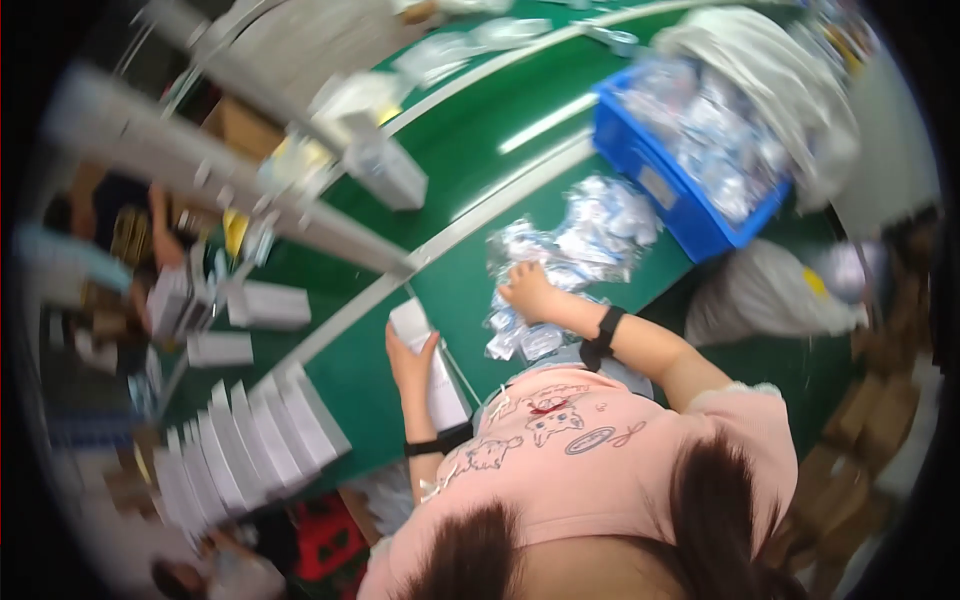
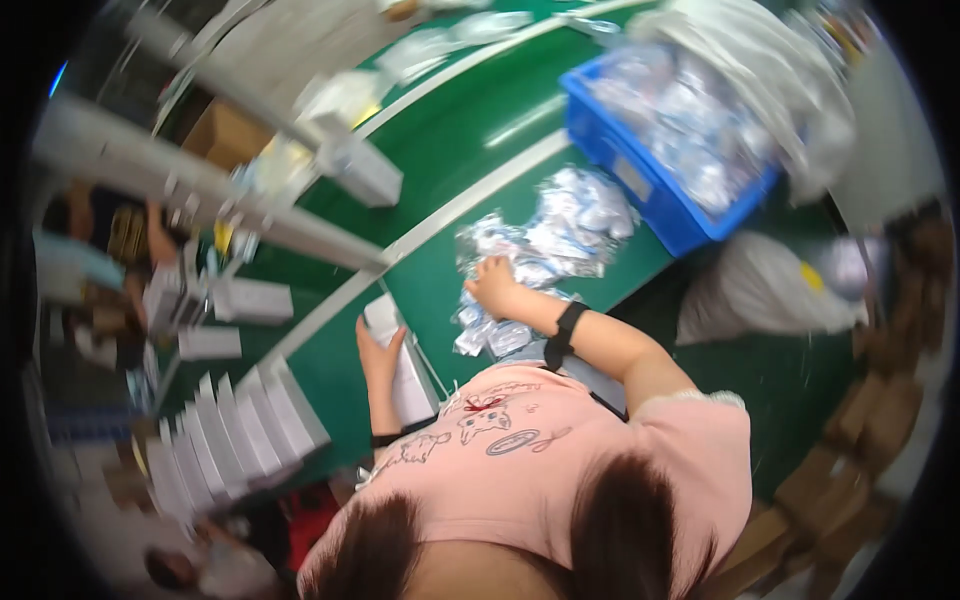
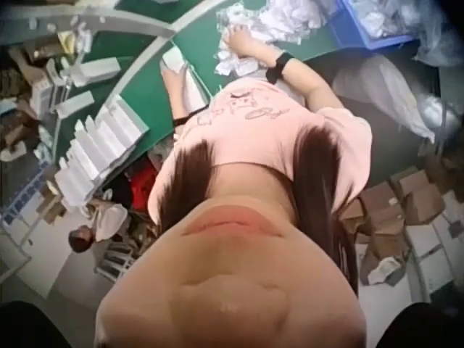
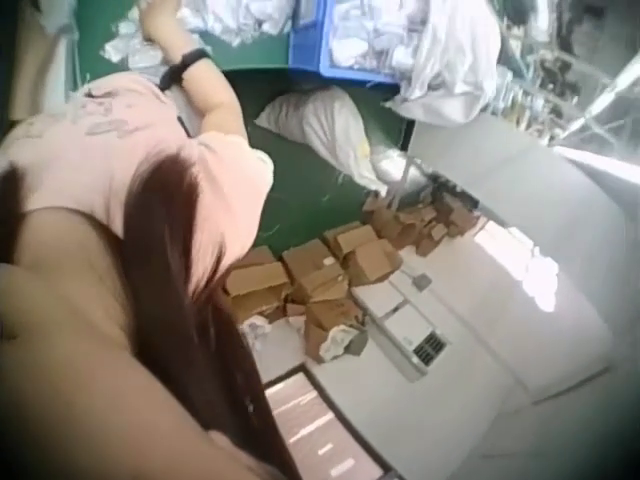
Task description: The person picks up a box, inserts a small plastic bag, and then slides a wrapped device into the box before setting it aside. They repeat this process multiple times, occasionally reaching for more items from a blue bin.
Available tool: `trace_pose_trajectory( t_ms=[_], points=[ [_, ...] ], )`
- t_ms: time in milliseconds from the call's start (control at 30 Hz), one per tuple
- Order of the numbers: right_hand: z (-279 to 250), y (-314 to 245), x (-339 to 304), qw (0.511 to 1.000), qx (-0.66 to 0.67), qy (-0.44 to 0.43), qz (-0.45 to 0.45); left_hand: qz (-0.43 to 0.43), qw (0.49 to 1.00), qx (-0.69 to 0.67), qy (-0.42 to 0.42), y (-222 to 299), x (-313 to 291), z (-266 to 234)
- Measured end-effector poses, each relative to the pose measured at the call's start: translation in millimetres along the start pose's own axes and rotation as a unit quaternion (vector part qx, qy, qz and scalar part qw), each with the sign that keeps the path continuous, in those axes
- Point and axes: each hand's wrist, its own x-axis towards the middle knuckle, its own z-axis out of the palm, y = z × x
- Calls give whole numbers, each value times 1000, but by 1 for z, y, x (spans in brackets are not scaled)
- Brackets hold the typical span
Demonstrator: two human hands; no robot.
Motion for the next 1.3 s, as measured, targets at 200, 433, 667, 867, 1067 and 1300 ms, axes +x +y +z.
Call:
trace_pose_trajectory(
  t_ms=[200, 433, 667, 867, 1067, 1300],
  points=[
    [-22, 8, -12, 998, 43, -40, -37, -167, 967, -191, -26, -10, -2, -15],
    [-34, 41, -12, 971, 214, -34, -99, -142, 969, -163, -123, -33, -10, 12],
    [-44, 55, 8, 978, 198, 55, -36, -83, 962, -242, -98, -23, -5, 18],
    [-40, 95, 38, 875, 377, 299, -43, -73, 965, -238, -79, 51, 8, -42],
    [-57, 203, 117, 752, 514, 361, 199, 71, 980, -176, -57, 76, 29, -57],
    [-76, 264, 219, 833, 128, 369, 392, 84, 979, -154, -101, 78, 34, -49]
  ],
)
